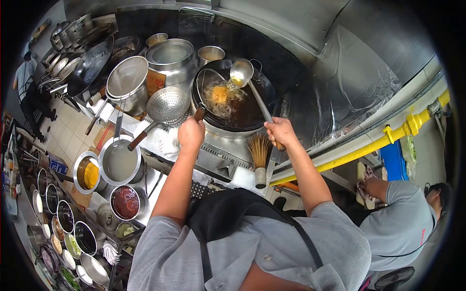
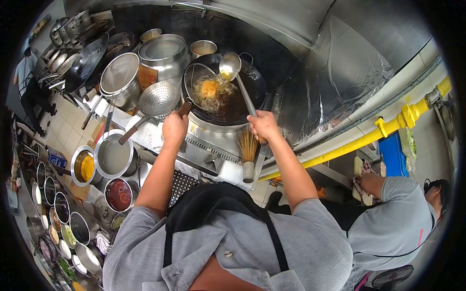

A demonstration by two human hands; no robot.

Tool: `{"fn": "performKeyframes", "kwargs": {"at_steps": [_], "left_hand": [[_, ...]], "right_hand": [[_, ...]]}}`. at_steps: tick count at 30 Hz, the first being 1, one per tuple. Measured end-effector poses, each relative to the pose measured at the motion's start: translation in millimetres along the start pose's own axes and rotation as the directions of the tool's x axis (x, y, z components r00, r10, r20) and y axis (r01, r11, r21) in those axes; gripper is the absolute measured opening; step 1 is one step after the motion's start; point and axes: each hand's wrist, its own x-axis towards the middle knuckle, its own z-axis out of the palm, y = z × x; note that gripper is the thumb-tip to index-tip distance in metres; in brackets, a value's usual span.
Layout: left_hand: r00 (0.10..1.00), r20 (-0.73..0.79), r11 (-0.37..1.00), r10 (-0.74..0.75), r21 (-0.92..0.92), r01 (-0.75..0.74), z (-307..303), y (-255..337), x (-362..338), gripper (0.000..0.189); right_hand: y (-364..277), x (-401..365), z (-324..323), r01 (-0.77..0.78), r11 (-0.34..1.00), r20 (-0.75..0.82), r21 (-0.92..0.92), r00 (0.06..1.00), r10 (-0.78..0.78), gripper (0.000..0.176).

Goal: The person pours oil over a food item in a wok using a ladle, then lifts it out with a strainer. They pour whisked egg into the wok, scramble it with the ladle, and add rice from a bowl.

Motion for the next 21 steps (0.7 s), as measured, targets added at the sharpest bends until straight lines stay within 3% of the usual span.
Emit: {"fn": "performKeyframes", "kwargs": {"at_steps": [3,5,6,9,16,18,19,21], "left_hand": [[1.000,0.000,1.000,0.019,0.006,-0.019,0,-1,0,0.027],[1.000,0.002,1.000,0.020,0.003,-0.020,-1,-1,-1,0.027],[1.000,0.002,1.000,0.018,-0.001,-0.018,0,-1,-1,0.027],[0.999,0.032,1.000,0.006,-0.012,-0.005,-2,-2,0,0.029],[1.000,0.019,1.000,0.015,-0.017,-0.015,-2,-5,-3,0.030],[1.000,0.024,1.000,0.001,-0.007,-0.001,-3,-4,-2,0.030],[1.000,0.024,1.000,0.006,-0.006,-0.006,-4,-3,-1,0.030],[1.000,0.018,0.999,0.013,-0.029,-0.012,-6,-3,0,0.031]], "right_hand": [[4,2,9,0.081,0.987,-0.060,-0.141,0.994,-0.090,0.010],[22,18,10,0.146,0.887,-0.039,-0.438,0.983,-0.181,0.018],[29,20,13,0.143,0.889,-0.044,-0.435,0.983,-0.179,0.018],[32,23,18,0.195,0.763,-0.040,-0.616,0.960,-0.277,0.042],[25,11,24,0.244,0.701,-0.053,-0.670,0.926,-0.373,0.042],[22,12,26,0.215,0.699,0.050,-0.682,0.967,-0.249,0.038],[31,17,27,0.262,0.690,0.017,-0.675,0.940,-0.340,0.033],[34,20,26,0.280,0.690,-0.004,-0.667,0.925,-0.379,0.032]]}}
